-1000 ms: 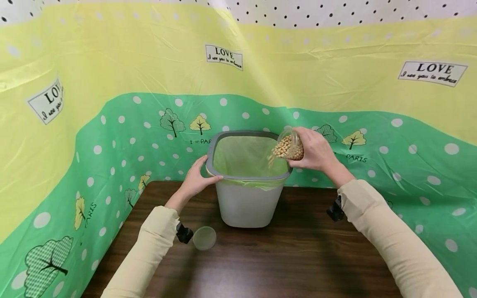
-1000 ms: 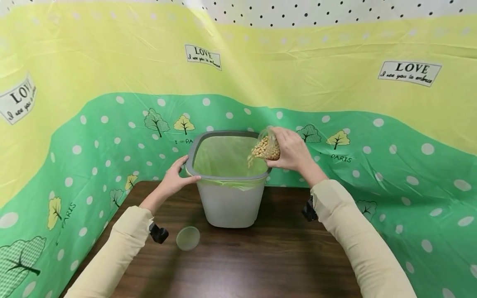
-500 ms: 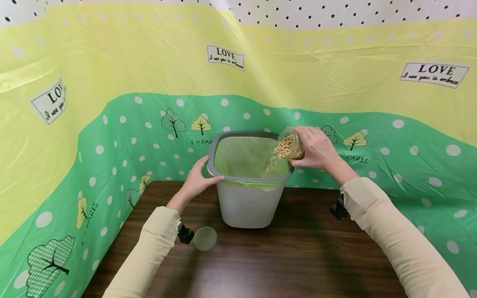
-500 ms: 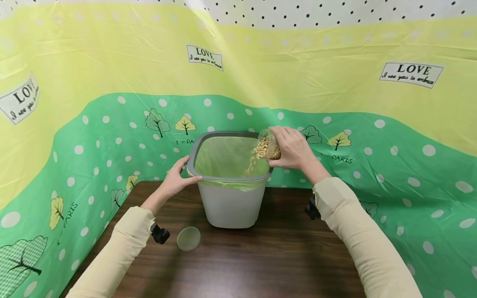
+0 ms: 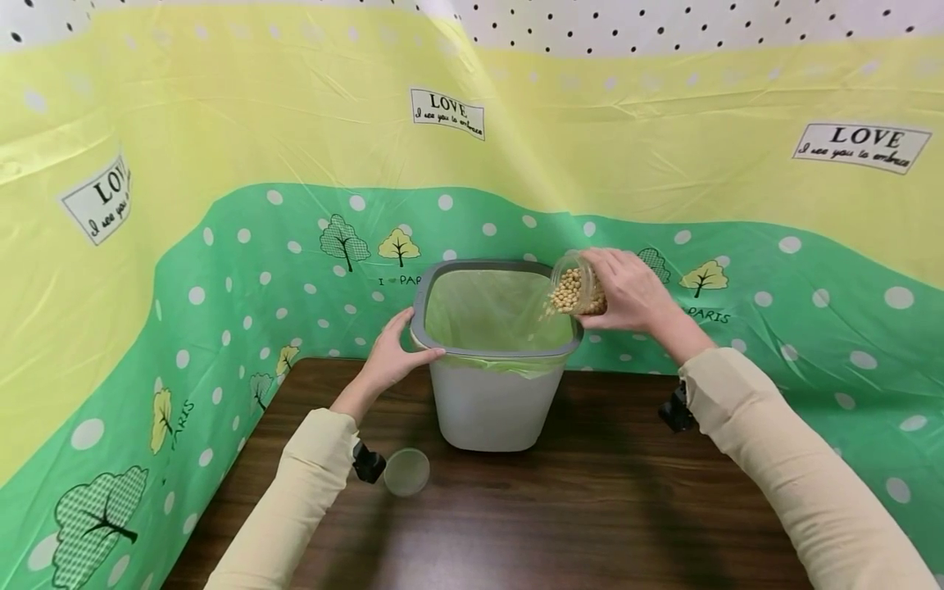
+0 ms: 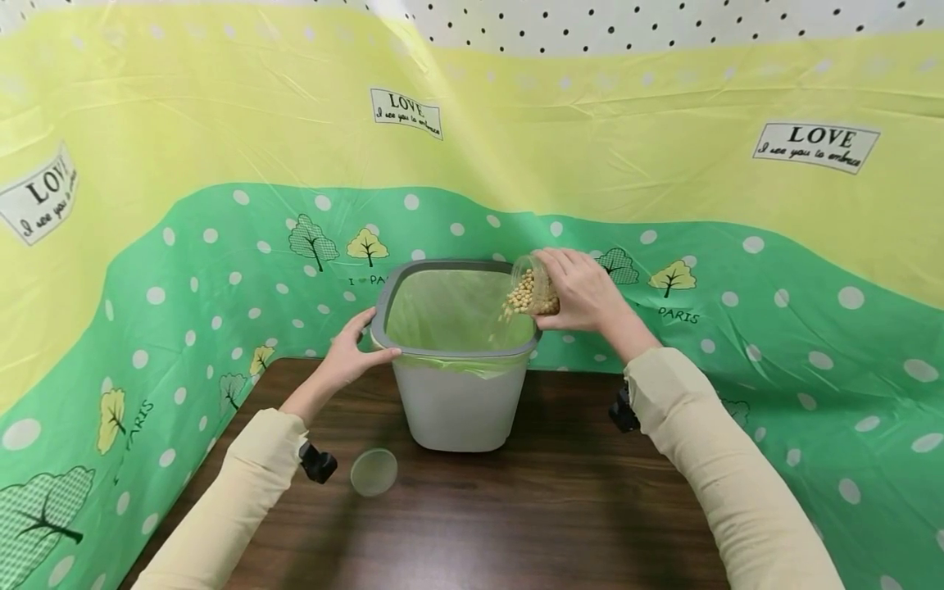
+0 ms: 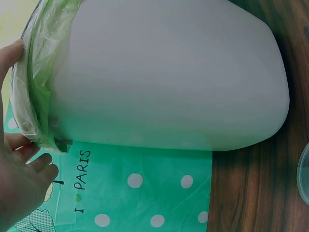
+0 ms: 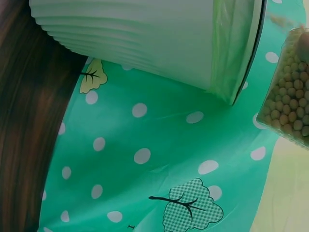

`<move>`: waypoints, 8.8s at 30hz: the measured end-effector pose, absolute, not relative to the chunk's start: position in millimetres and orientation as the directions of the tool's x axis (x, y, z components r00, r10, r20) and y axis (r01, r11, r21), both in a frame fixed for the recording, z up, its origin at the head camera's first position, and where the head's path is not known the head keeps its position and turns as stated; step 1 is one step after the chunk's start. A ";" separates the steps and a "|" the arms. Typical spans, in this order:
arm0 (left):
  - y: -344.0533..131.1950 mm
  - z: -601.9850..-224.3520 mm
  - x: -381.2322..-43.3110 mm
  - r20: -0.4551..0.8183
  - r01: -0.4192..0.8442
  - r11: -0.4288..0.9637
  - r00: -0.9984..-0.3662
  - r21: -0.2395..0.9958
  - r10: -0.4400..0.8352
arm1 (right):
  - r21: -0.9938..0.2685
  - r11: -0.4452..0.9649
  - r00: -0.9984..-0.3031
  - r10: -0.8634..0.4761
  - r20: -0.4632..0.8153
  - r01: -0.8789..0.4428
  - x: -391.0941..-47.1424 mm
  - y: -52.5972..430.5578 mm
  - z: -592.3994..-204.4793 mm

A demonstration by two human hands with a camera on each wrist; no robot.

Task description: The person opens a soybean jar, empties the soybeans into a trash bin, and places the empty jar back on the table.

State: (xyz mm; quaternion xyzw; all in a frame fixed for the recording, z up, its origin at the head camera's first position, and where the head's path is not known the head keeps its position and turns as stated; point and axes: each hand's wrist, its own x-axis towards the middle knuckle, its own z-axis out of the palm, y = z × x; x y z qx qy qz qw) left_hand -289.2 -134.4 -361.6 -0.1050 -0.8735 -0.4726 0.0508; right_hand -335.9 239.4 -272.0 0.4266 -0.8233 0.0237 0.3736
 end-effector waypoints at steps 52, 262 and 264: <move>-134.0 -361.2 -287.2 0.188 0.226 0.530 -0.974 0.818 0.124 | 0.474 0.475 -0.203 -0.832 0.517 -0.741 -341.7 236.8 -253.3; -129.0 -372.6 -287.8 0.213 0.240 0.468 -0.971 0.851 0.111 | -0.826 0.564 -0.903 0.343 0.258 -0.022 -212.3 286.9 -590.2; -129.1 -372.4 -288.1 0.215 0.242 0.464 -0.970 0.852 0.112 | -0.828 0.561 -0.906 0.340 0.254 -0.022 -211.4 287.6 -592.2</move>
